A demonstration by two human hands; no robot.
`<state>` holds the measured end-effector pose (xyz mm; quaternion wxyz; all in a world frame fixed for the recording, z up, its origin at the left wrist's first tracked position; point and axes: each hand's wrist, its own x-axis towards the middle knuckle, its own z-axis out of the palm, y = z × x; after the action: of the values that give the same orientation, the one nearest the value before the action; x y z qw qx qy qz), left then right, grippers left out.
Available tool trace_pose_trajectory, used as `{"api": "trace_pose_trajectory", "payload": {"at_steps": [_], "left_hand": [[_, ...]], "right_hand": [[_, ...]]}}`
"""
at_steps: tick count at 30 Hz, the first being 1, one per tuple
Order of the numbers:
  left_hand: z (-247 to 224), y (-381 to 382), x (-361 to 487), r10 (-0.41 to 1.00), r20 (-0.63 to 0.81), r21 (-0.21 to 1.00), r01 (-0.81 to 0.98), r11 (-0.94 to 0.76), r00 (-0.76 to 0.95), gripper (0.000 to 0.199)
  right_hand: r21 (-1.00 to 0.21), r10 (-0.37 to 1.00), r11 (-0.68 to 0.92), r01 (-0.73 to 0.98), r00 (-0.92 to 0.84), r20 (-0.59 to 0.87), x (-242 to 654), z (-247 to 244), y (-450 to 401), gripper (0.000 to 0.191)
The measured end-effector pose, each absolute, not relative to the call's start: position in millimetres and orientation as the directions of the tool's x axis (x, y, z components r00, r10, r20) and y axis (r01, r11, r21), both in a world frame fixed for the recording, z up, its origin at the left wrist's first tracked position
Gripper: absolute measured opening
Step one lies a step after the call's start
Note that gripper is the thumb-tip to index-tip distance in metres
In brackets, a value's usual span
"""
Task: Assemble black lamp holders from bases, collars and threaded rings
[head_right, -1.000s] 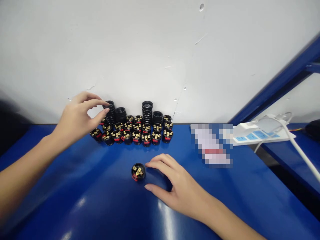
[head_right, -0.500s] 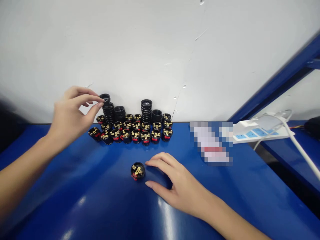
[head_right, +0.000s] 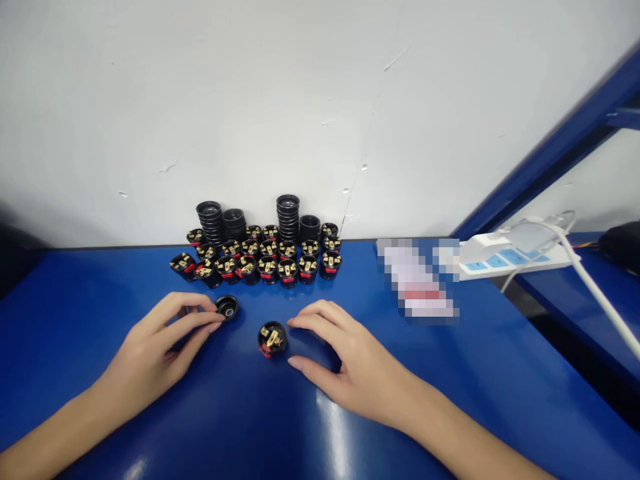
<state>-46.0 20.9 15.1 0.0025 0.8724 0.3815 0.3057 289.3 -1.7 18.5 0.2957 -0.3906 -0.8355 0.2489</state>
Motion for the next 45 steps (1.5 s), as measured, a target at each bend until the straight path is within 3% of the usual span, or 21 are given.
{"api": "trace_pose_trajectory", "payload": {"at_steps": [6, 10, 13, 16, 24, 30, 36, 41, 45], "left_hand": [[34.6, 41.8, -37.6, 0.622, 0.614, 0.212, 0.656, -0.724, 0.487, 0.023], [66.7, 83.2, -28.8, 0.543, 0.713, 0.037, 0.748, -0.662, 0.445, 0.017], [81.5, 118.5, -21.1, 0.522, 0.704, -0.118, 0.804, -0.583, 0.482, 0.020], [81.3, 143.5, -13.6, 0.520, 0.692, -0.184, 0.819, -0.543, 0.501, 0.016], [69.3, 154.9, -8.4, 0.532, 0.729, -0.073, 0.823, -0.564, 0.430, 0.011], [79.6, 106.3, 2.5, 0.464, 0.744, 0.034, 0.667, -0.744, 0.480, 0.010], [46.1, 59.7, 10.8, 0.465, 0.627, 0.035, 0.573, -0.819, 0.625, 0.018], [22.9, 52.7, 10.7, 0.468, 0.585, 0.003, 0.575, -0.818, 0.662, 0.023], [22.2, 49.2, 9.1, 0.494, 0.578, 0.061, 0.570, -0.820, 0.649, 0.017]], "right_hand": [[-0.648, 0.796, 0.575, 0.499, -0.522, 0.305, 290.6, 16.4, -0.2, 0.034], [-0.644, 0.792, 0.582, 0.497, -0.528, 0.308, 290.3, 17.1, -0.1, 0.035], [-0.638, 0.791, 0.584, 0.502, -0.527, 0.310, 290.4, 17.6, -1.0, 0.034], [-0.633, 0.789, 0.588, 0.503, -0.528, 0.314, 290.8, 17.4, -1.3, 0.034], [-0.630, 0.791, 0.589, 0.507, -0.522, 0.319, 290.9, 17.4, -0.6, 0.033], [-0.629, 0.797, 0.589, 0.508, -0.493, 0.348, 295.4, 26.9, 0.4, 0.028], [-0.631, 0.829, 0.549, 0.548, -0.453, 0.328, 296.7, 27.0, 1.4, 0.028], [-0.617, 0.832, 0.545, 0.568, -0.456, 0.315, 294.8, 26.7, 3.1, 0.029], [-0.604, 0.840, 0.535, 0.591, -0.450, 0.303, 293.5, 24.4, 3.4, 0.028]]}}
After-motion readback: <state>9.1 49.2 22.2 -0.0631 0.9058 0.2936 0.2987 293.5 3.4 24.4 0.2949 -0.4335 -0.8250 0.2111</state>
